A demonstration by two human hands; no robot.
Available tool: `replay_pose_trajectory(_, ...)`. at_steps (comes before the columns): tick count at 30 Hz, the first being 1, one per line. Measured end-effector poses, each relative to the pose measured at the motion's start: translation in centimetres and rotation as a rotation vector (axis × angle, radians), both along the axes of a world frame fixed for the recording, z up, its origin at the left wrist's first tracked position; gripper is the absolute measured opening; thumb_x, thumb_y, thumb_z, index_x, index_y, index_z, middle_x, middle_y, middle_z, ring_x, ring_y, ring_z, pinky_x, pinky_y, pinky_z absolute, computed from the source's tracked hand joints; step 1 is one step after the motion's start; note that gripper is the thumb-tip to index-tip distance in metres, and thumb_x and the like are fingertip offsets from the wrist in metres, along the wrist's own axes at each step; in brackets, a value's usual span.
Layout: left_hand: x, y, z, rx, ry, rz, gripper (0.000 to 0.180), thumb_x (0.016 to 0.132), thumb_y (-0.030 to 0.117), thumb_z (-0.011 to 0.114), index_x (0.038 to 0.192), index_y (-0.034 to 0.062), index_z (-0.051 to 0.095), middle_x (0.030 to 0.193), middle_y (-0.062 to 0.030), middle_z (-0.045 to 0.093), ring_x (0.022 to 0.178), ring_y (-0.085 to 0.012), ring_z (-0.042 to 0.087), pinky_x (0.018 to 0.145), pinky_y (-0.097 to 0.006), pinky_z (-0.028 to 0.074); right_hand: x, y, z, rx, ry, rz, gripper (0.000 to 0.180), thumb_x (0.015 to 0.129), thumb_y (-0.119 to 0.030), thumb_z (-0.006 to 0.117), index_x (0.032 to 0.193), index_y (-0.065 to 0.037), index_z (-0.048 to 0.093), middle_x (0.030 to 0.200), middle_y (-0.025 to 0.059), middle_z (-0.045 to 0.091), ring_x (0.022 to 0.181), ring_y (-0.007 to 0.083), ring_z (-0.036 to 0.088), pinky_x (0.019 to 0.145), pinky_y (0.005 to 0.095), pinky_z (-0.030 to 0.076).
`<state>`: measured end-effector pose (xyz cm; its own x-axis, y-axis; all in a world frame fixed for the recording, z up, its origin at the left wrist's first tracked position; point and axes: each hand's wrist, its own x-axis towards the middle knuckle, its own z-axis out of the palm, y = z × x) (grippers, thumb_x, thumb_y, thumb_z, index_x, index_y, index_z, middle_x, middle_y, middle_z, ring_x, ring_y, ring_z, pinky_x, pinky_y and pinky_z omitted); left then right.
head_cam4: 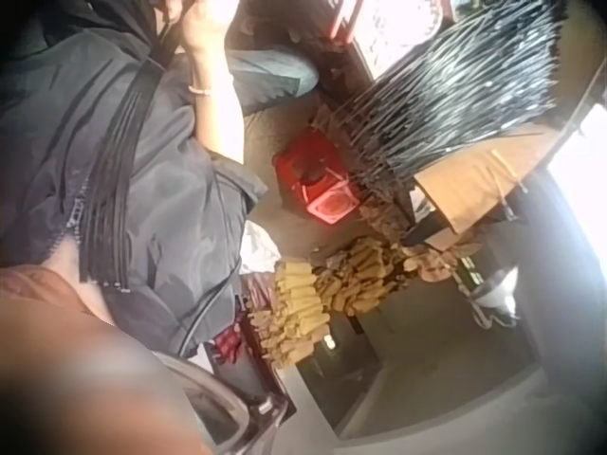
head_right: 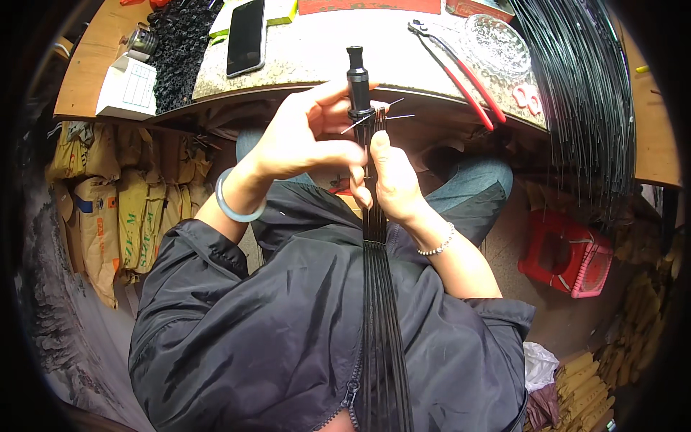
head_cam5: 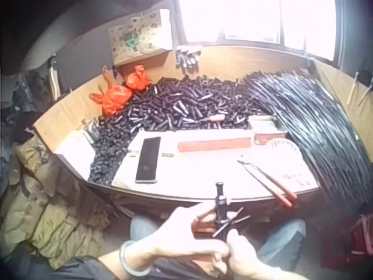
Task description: Assembling umbrella ribs and handle components at a factory workbench.
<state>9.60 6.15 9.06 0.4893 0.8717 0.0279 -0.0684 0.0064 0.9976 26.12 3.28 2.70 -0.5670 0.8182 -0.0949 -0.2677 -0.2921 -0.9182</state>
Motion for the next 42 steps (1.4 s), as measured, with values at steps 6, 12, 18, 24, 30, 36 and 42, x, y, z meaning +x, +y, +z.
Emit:
replay_pose_trajectory(6,0.5,-0.6,0.2,-0.022,0.049,0.081,0.044,0.082,0.002,0.062,0.123,-0.0028,0.048,0.094,-0.0056,0.063,0.083,-0.0067,0.057,0.075,-0.022,0.048,0.1,-0.1,-0.2,-0.094,0.061,0.015,0.062,0.091,-0.058,0.022,0.067,-0.006,0.044,0.042,0.0053,0.04,0.033,0.0148,0.036,0.036,0.0263,0.033)
replay_pose_trajectory(12,0.1,0.9,0.1,-0.09,-0.166,0.029,0.037,0.078,-0.003,0.064,0.113,-0.004,0.056,0.094,-0.0078,0.065,0.079,-0.0099,0.061,0.073,-0.022,0.05,0.3,0.5,-0.4,-0.144,0.145,0.099,0.063,0.09,-0.061,0.02,0.066,-0.007,0.042,0.041,0.005,0.037,0.033,0.0151,0.035,0.037,0.0267,0.032)
replay_pose_trajectory(18,-0.3,-0.7,0.9,-0.049,-0.164,-0.062,0.028,0.075,-0.005,0.064,0.102,-0.0089,0.058,0.083,-0.0128,0.066,0.066,-0.0178,0.065,0.061,-0.028,0.055,0.9,-1.0,0.6,0.059,0.024,0.103,0.065,0.091,-0.059,0.014,0.065,-0.006,0.042,0.043,0.0051,0.039,0.035,0.0152,0.038,0.038,0.0263,0.033)
replay_pose_trajectory(24,1.4,-5.3,0.8,0.058,-0.273,0.097,0.021,0.081,-0.003,0.06,0.102,-0.0066,0.061,0.079,-0.0107,0.065,0.058,-0.012,0.062,0.049,-0.024,0.051,1.5,-2.4,3.4,0.298,0.01,0.067,0.062,0.088,-0.059,0.034,0.099,0.0,0.05,0.058,0.0056,0.055,0.049,0.0152,0.055,0.054,0.0258,0.046)
replay_pose_trajectory(30,1.0,2.0,-2.5,-0.161,-0.744,-0.119,0.057,0.087,0.045,0.051,0.116,-0.004,0.047,0.106,-0.0181,0.055,0.097,-0.0219,0.057,0.082,-0.032,0.048,-0.3,4.2,3.9,0.378,0.056,0.15,0.056,0.096,-0.046,0.024,0.106,0.002,0.049,0.082,0.0106,0.056,0.075,0.0181,0.057,0.065,0.0257,0.047)
replay_pose_trajectory(36,-0.6,5.0,-3.0,-0.328,-0.786,-0.234,0.049,0.088,0.028,0.056,0.122,-0.005,0.045,0.127,-0.0279,0.042,0.123,-0.0363,0.038,0.105,-0.045,0.028,-2.3,4.6,4.0,0.244,0.105,-0.008,0.056,0.092,-0.054,0.031,0.071,-0.005,0.046,0.049,0.0058,0.046,0.036,0.0121,0.042,0.036,0.0212,0.034)
replay_pose_trajectory(42,2.1,-1.6,2.0,0.082,-0.406,0.335,0.065,0.095,0.047,0.026,0.131,-0.0075,0.029,0.121,-0.0189,0.051,0.106,-0.0246,0.055,0.09,-0.033,0.044,-3.3,2.9,4.4,0.306,0.041,-0.457,0.048,0.095,-0.042,0.038,0.071,-0.004,0.053,0.057,-0.0013,0.05,0.048,0.004,0.044,0.042,0.0194,0.033)
